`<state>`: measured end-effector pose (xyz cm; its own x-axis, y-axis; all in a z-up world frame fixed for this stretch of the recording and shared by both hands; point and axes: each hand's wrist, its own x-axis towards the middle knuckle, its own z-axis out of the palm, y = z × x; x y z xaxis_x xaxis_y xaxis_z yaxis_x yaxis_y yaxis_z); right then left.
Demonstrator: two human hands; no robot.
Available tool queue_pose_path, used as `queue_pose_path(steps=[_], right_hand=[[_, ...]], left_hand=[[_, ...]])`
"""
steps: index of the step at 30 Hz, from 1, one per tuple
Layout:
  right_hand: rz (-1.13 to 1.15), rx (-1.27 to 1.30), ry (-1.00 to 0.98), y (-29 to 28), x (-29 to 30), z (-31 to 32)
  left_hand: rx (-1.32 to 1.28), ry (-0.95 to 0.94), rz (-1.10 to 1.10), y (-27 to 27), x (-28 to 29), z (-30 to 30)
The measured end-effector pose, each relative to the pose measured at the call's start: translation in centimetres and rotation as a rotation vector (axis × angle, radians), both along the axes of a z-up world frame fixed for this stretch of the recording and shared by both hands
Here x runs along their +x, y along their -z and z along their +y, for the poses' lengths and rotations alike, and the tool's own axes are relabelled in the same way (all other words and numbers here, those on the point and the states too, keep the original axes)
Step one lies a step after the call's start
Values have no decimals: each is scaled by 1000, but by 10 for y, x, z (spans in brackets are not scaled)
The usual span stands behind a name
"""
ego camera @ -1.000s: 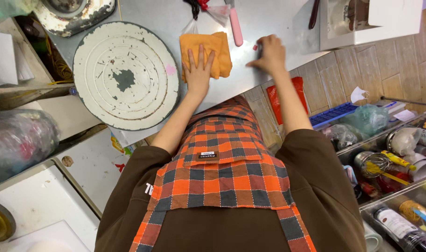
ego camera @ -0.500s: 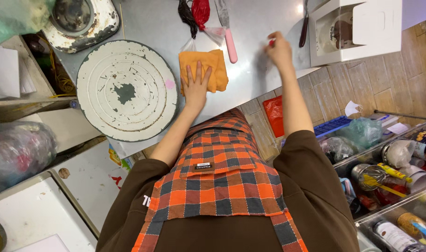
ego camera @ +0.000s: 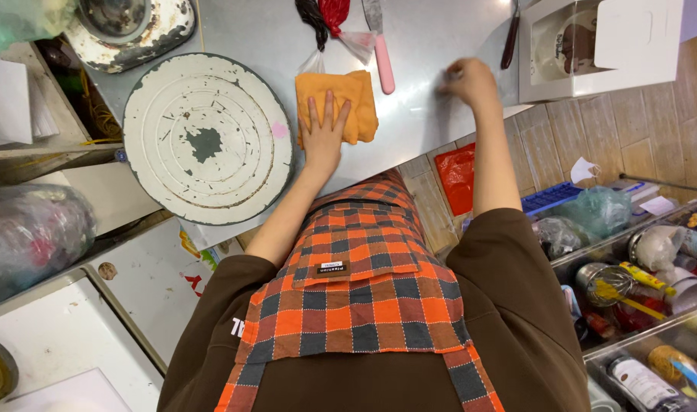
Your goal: The person folds printed paper sheets and places them on a shelf, then wipes a metal countertop with an orange cloth. They handle a red piping bag, a small jar, and a blue tape dispenser, moving items around the workspace. The person uses a knife to scrape residue from the piping bag and continues wiping the surface.
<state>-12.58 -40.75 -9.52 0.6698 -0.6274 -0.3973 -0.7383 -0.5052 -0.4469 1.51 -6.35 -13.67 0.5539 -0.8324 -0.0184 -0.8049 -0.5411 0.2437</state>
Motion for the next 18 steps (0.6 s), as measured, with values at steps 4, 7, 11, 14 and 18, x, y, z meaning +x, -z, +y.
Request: queue_pose_path(steps=[4, 7, 11, 14, 18], right_hand=[[-59, -137, -57, -22, -29, 52], [-280, -95, -8, -25, -41, 76], [-329, -6, 15, -14, -46, 82], [-269, 15, 11, -7, -45, 78], [-221, -84, -92, -6, -43, 77]], left_hand=[[2, 3, -16, 3, 1, 2], [49, 12, 5, 3, 1, 0], [91, 29, 13, 2, 1, 1], [85, 34, 18, 2, 2, 2], [59, 22, -4, 5, -1, 2]])
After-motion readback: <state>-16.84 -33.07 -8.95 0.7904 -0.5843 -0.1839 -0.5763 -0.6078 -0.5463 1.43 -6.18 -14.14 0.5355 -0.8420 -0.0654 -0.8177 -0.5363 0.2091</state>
